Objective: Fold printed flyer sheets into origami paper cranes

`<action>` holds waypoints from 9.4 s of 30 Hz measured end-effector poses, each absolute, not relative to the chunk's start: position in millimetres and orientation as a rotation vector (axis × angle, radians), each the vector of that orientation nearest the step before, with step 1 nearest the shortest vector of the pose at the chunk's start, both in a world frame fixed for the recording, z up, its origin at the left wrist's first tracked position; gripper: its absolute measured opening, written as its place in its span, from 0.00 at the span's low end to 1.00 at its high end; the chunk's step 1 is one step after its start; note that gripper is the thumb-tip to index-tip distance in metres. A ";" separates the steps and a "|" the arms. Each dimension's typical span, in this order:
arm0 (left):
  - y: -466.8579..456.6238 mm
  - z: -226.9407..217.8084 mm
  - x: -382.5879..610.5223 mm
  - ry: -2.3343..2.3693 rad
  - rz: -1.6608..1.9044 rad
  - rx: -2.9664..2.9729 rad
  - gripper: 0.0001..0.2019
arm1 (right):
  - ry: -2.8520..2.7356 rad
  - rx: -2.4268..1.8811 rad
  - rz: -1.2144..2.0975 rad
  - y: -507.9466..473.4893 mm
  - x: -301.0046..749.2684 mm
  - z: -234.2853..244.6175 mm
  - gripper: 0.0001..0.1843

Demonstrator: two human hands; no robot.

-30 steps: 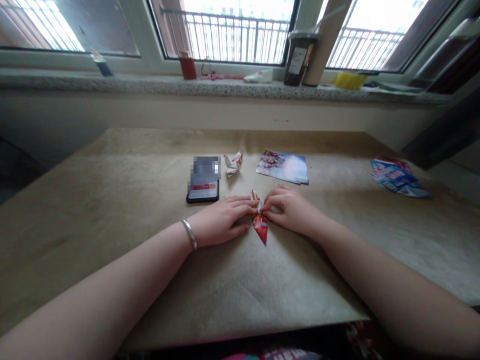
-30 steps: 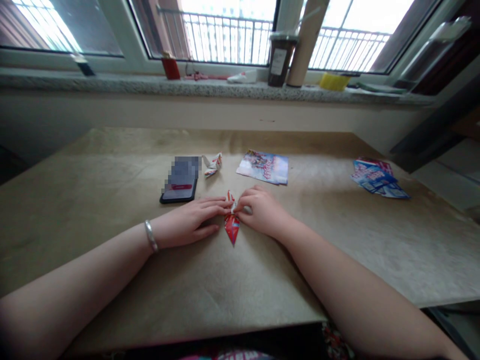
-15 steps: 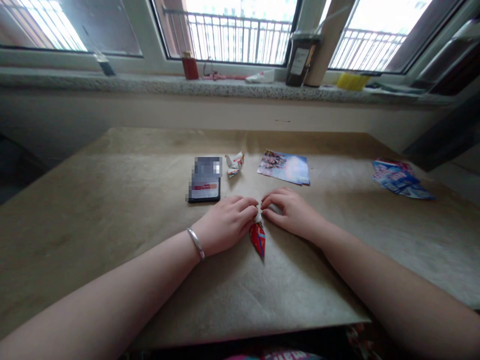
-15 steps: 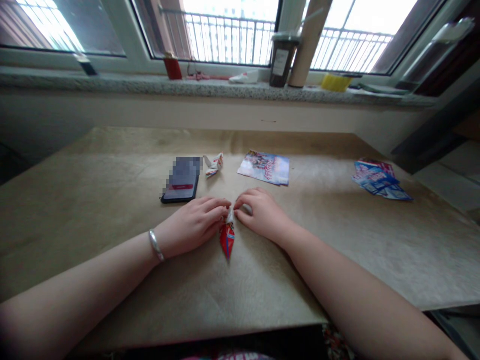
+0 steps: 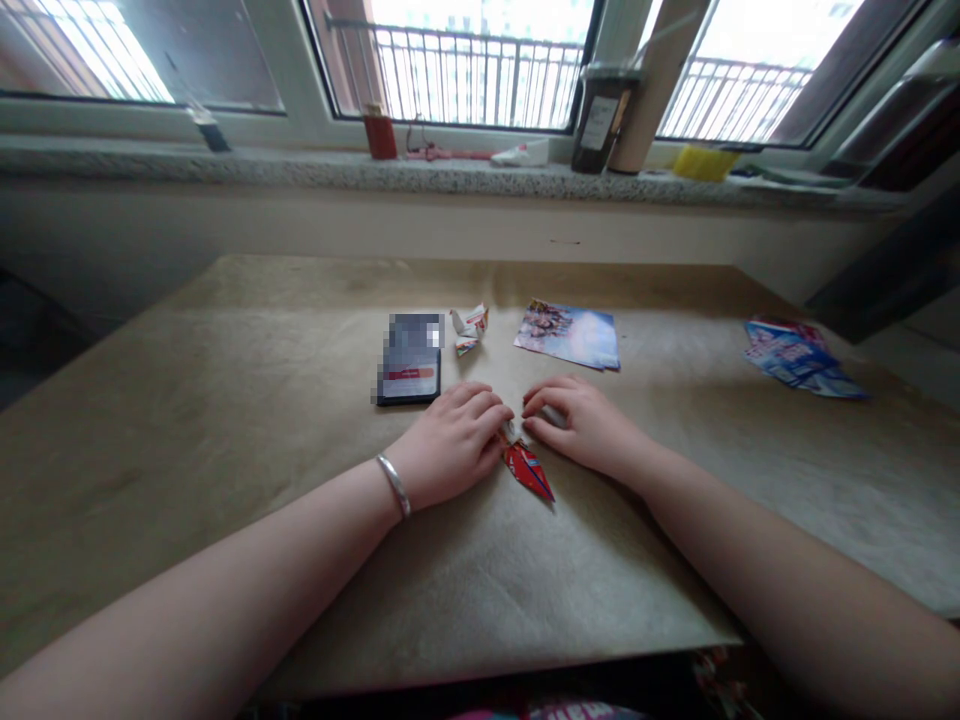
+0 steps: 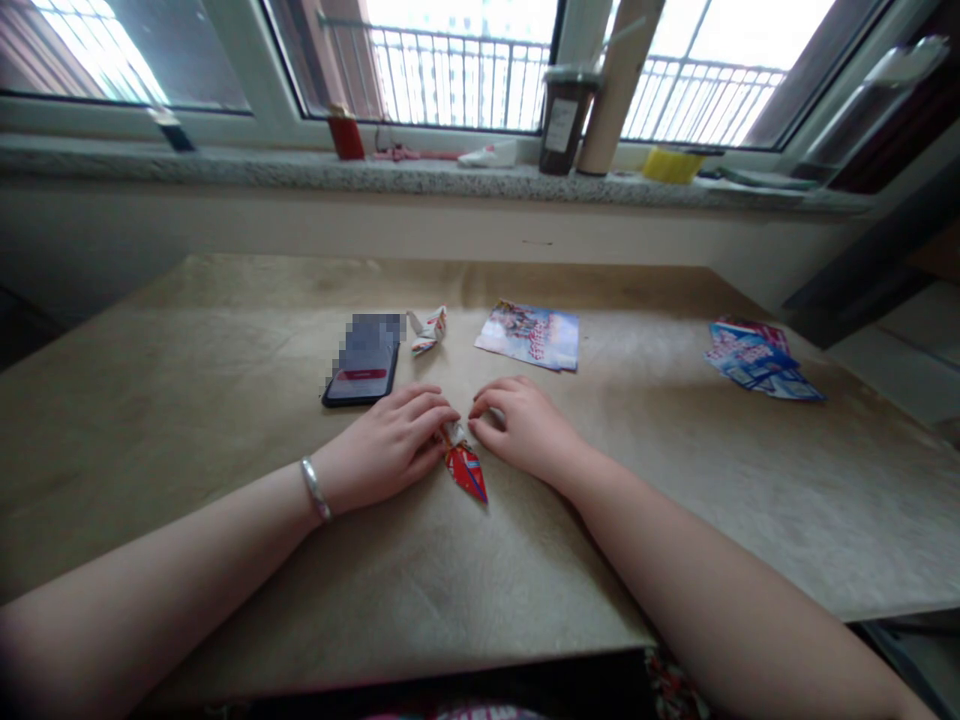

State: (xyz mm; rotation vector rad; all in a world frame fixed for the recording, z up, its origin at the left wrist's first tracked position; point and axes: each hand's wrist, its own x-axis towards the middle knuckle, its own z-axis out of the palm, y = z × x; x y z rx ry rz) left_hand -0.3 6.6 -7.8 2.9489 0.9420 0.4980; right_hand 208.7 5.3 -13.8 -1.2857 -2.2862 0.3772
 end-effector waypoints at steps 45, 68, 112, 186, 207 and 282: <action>10.8 -6.3 2.6 0.931 0.596 2.702 0.04 | -2.224 -1.171 0.590 1.4 200.7 -15.6 0.02; 9.8 1.7 -2.3 0.658 0.462 2.888 0.05 | -2.483 -1.041 0.513 -1.8 204.4 -4.4 0.06; 22.4 -5.0 -7.7 0.739 0.411 3.135 0.08 | -2.406 -1.158 0.369 0.0 202.0 -14.8 0.07; 11.3 3.3 -1.0 0.855 0.424 3.238 0.07 | -2.505 -1.047 0.033 2.7 201.9 -10.6 0.05; 15.4 -0.4 -1.2 0.815 0.465 3.178 0.05 | -2.549 -1.068 0.053 -2.4 200.1 -7.4 0.03; 19.5 -7.7 -0.7 0.947 0.519 2.722 0.06 | -2.427 -1.113 0.302 4.5 198.3 -12.2 0.03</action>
